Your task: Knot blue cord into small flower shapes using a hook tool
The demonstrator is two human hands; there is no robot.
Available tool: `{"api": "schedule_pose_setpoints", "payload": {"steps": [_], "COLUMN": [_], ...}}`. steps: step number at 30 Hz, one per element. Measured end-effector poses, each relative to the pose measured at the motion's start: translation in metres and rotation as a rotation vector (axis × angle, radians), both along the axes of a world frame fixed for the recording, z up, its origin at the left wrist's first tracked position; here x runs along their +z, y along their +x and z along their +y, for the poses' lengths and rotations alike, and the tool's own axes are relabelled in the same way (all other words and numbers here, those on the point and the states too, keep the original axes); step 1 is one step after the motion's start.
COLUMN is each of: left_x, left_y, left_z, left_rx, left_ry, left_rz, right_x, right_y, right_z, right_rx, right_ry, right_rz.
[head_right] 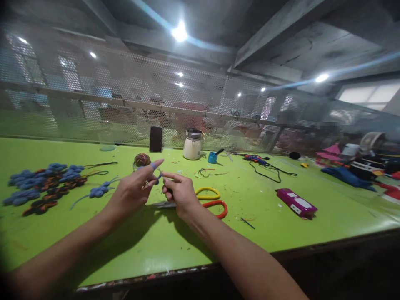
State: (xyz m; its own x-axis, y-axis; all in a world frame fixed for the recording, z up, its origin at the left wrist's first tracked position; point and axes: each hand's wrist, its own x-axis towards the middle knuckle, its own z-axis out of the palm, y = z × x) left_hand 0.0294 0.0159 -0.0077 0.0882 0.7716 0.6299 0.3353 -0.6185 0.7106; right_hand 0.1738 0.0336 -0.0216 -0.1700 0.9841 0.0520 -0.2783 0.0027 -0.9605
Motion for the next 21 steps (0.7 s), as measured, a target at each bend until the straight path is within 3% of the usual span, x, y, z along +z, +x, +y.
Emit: {"api": "schedule_pose_setpoints", "payload": {"steps": [4, 13, 17, 21], "left_x": [0.000, 0.003, 0.007, 0.013], "left_y": [-0.001, -0.015, -0.019, -0.020], "left_z": [0.007, 0.016, 0.016, 0.012], "left_rx": [-0.023, -0.315, -0.333, -0.283], "left_ry": [-0.160, -0.682, -0.780, -0.766], "left_rz": [-0.181, -0.595, -0.624, -0.569], "right_x": [0.000, 0.004, 0.003, 0.004], "right_y": [-0.001, 0.003, 0.006, 0.016], "right_z": [-0.004, -0.006, -0.001, 0.005], "right_rx": [0.003, 0.033, 0.015, 0.054], "right_ry": [-0.015, 0.185, 0.281, 0.445], "right_rz": [0.080, -0.032, -0.148, -0.294]}}
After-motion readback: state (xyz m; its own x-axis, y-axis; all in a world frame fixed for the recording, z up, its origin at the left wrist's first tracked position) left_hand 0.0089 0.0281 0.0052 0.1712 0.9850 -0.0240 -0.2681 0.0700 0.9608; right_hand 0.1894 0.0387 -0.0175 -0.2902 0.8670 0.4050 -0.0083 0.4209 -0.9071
